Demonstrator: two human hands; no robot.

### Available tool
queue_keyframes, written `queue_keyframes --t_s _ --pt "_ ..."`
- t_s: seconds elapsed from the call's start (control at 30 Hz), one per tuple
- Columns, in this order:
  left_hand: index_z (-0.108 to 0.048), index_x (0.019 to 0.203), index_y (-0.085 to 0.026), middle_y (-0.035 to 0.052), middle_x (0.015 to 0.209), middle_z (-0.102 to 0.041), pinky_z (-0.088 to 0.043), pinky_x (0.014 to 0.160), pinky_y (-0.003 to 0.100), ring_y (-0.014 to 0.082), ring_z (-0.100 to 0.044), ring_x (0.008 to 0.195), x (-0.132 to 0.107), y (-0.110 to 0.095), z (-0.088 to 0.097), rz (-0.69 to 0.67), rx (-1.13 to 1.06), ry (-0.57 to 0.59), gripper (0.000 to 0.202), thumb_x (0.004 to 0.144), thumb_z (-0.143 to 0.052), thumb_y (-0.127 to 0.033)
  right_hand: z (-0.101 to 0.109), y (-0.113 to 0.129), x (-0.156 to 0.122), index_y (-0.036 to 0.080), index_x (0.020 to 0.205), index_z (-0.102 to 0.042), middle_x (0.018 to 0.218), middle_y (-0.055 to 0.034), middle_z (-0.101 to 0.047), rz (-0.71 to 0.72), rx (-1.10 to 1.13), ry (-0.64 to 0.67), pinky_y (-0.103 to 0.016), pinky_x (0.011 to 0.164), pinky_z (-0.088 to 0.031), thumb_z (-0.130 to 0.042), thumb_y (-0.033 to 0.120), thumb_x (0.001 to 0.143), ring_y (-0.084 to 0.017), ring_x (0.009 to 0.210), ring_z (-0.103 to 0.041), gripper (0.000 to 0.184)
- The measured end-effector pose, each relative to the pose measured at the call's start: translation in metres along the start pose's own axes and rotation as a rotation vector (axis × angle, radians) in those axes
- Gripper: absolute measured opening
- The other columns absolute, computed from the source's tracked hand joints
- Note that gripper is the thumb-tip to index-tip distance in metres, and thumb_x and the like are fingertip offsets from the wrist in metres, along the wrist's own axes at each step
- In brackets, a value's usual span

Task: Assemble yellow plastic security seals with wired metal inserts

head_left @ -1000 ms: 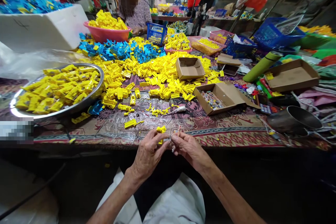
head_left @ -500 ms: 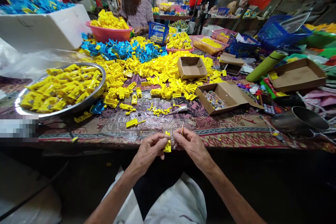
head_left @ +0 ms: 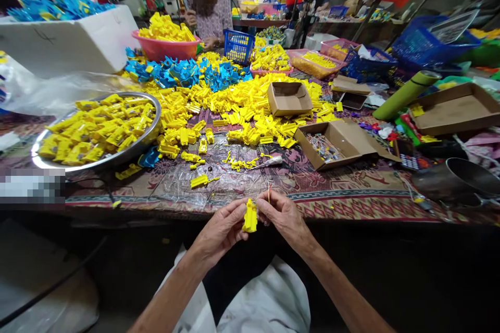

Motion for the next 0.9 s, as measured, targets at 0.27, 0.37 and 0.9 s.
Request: queue_keyframes --t_s 0.27,0.37,0.9 --pt "-0.065 0.122 -0.018 0.0031 0.084 -0.064 -0.053 0.050 0.013 0.0061 -0.059 0.063 -0.002 0.000 -0.004 -0.007 0.007 -0.048 0.036 0.088 -0.068 -0.028 -0.003 -0.005 -0.002 0.020 0.082 -0.059 0.069 0.0031 -0.055 0.026 -0.030 -0.044 -0.023 0.055 -0.041 -0.061 0.046 0.087 -0.011 0.059 -0.049 0.027" --pt "-0.066 0.122 -0.018 0.0026 0.083 -0.064 -0.053 0.050 0.013 0.0057 -0.059 0.062 -0.002 0.000 -0.004 -0.007 0.013 -0.052 0.037 0.087 -0.069 -0.029 -0.003 -0.007 -0.002 0.021 0.083 -0.059 0.071 0.0024 -0.056 0.028 -0.027 -0.067 -0.024 0.057 -0.043 -0.062 0.048 0.086 -0.012 0.061 -0.051 0.027" --pt "-0.067 0.121 -0.018 0.0030 0.084 -0.063 -0.052 0.050 0.014 0.0056 -0.056 0.061 -0.004 0.000 -0.001 -0.039 0.099 -0.102 0.044 0.081 -0.074 -0.033 -0.004 0.009 -0.007 0.020 0.080 -0.058 0.073 0.0007 -0.056 0.202 -0.447 -0.117 -0.027 0.063 -0.041 -0.055 0.032 0.092 -0.014 0.065 -0.051 0.017"
Point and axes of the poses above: each hand's wrist, its own x-axis towards the middle knuckle, its own z-axis out of the back of the hand, y = z × x, the point moved 4 cm from there along x, towards the middle knuckle
